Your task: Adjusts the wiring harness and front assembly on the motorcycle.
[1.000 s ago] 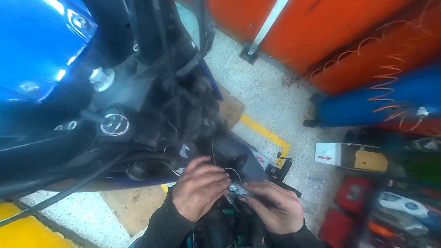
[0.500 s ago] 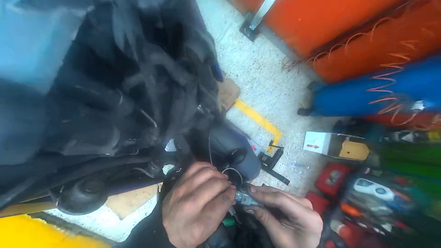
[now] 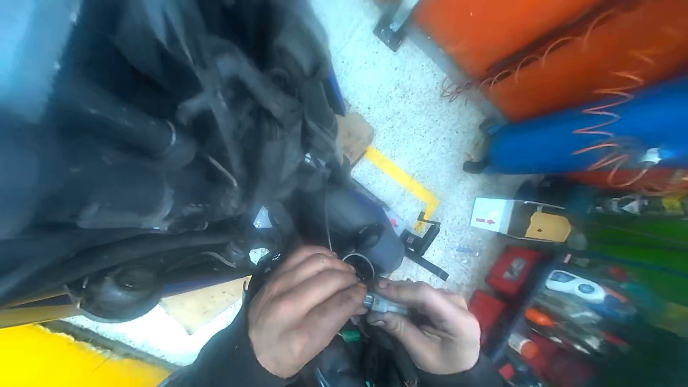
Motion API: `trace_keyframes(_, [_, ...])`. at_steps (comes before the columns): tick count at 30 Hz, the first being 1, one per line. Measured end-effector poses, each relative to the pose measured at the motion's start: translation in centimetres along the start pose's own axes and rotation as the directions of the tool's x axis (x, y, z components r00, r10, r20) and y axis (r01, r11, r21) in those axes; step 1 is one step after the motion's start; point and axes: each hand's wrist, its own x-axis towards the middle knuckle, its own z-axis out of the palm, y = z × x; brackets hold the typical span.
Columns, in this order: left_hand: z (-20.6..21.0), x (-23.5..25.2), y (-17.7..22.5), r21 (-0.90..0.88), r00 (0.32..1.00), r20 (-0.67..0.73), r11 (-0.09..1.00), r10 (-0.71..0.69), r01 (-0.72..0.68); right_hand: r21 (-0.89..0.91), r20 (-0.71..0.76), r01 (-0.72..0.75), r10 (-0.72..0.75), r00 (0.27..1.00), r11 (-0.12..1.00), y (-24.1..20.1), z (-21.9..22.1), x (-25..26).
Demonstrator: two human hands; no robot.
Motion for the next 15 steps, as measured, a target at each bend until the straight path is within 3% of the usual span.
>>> trace_keyframes(3, [-0.1, -0.3, 0.3, 0.041, 0.999, -0.041, 0.999, -0.009, 0.011, -0.028, 0.037, -0.042, 0.043, 0.998, 0.999, -0.3, -0.2, 0.1])
trace_keyframes(8, [0.0, -0.3, 0.8, 0.069, 0.998, -0.058, 0.997, -0.023, 0.027, -0.028, 0.239, -0.221, 0.221, 0.946, 0.975, -0.2, -1.4, 0.5])
trace_keyframes(11, [-0.1, 0.3, 0.3, 0.136, 0.999, 0.026, 0.99, -0.034, 0.03, -0.01, 0.352, -0.29, 0.275, 0.895, 0.957, -0.4, -2.5, 1.1])
trace_keyframes(15, [-0.4, 1.3, -0.3, 0.293, 0.977, 0.211, 0.955, -0.023, -0.041, -0.049, 0.419, -0.222, 0.222, 0.88, 0.974, -0.1, -3.3, 1.5])
